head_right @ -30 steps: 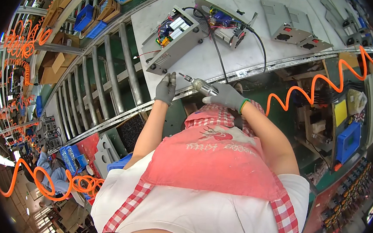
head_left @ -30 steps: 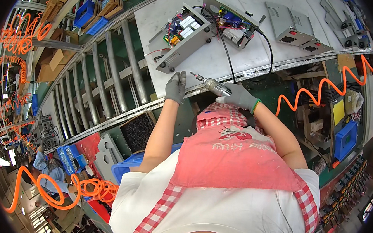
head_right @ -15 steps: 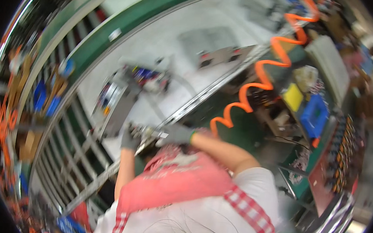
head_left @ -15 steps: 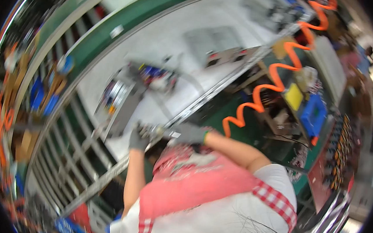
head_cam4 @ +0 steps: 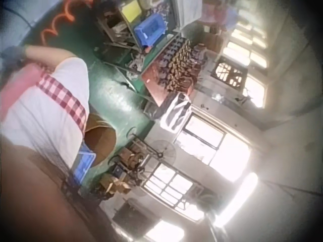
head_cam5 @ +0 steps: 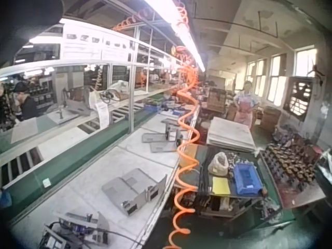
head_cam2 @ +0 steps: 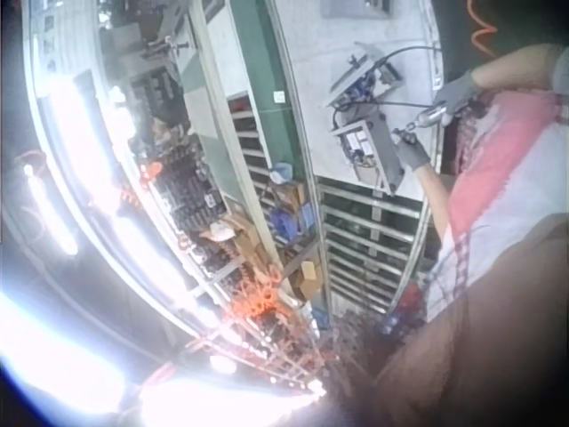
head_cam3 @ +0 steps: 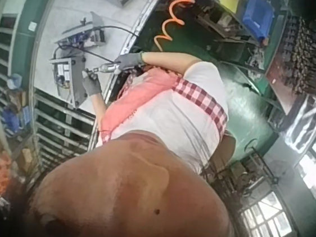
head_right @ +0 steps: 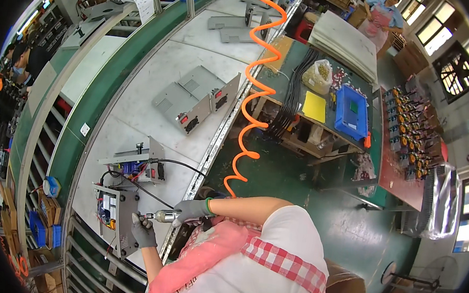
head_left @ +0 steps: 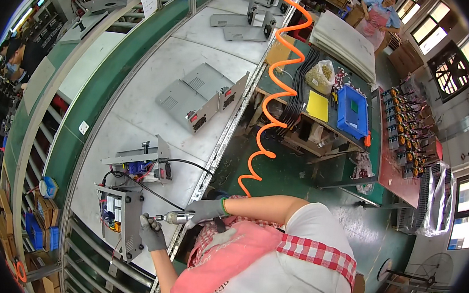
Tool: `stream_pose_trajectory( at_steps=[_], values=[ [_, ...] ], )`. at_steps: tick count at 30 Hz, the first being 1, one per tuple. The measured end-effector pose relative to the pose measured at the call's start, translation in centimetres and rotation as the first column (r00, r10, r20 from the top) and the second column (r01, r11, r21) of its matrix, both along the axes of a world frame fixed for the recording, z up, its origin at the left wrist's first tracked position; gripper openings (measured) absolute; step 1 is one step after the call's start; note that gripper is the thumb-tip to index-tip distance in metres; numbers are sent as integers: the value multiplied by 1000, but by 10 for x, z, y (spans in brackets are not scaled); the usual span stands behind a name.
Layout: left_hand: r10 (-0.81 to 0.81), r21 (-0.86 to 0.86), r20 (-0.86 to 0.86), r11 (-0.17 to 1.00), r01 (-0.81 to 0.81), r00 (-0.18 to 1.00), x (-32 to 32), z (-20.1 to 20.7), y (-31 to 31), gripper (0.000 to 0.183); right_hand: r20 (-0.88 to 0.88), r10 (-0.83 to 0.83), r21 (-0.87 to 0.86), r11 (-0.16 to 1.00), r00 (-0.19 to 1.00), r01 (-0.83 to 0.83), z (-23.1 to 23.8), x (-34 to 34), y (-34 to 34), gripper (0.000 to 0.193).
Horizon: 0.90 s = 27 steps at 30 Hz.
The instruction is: The person assembles electronic components on a workbench, using a screwdriver to tighten screws on a circuit board and a pneumatic tool to secure a metal housing. They handle wires and small parts, moving between different sections of the assembly line.
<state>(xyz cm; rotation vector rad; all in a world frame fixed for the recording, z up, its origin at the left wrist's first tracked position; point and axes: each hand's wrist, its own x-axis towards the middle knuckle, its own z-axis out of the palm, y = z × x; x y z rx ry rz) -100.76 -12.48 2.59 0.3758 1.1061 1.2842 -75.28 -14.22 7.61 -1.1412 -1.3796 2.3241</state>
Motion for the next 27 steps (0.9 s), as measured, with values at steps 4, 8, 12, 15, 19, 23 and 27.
stream_pose_trajectory(
  at_steps=[4,8,12,15,19,23,27],
  values=[
    [-2,-112,-191,993,-20,982,4,4,8,21,87,-13,74,997,996,6,-19,-5,4,46],
    [-64,-237,-247,971,4,967,-5,0,19,16,154,38,43,998,987,-46,-6,-9,17,47],
    [-125,-232,-288,971,57,949,-35,-36,14,21,161,-52,207,978,986,18,-17,-25,17,48],
    [-143,-241,-504,970,21,852,-18,16,22,32,299,-127,308,951,946,30,-32,-32,26,50],
    [-4,30,-796,999,45,605,-38,65,50,41,382,-170,348,937,908,30,-53,-43,39,55],
    [181,185,-979,982,44,92,-68,44,110,40,403,-173,398,917,899,-2,-68,-50,54,56],
    [-66,-45,-975,994,-101,-213,-78,20,132,34,384,-128,406,913,915,-43,-83,-62,63,58]
  ],
)
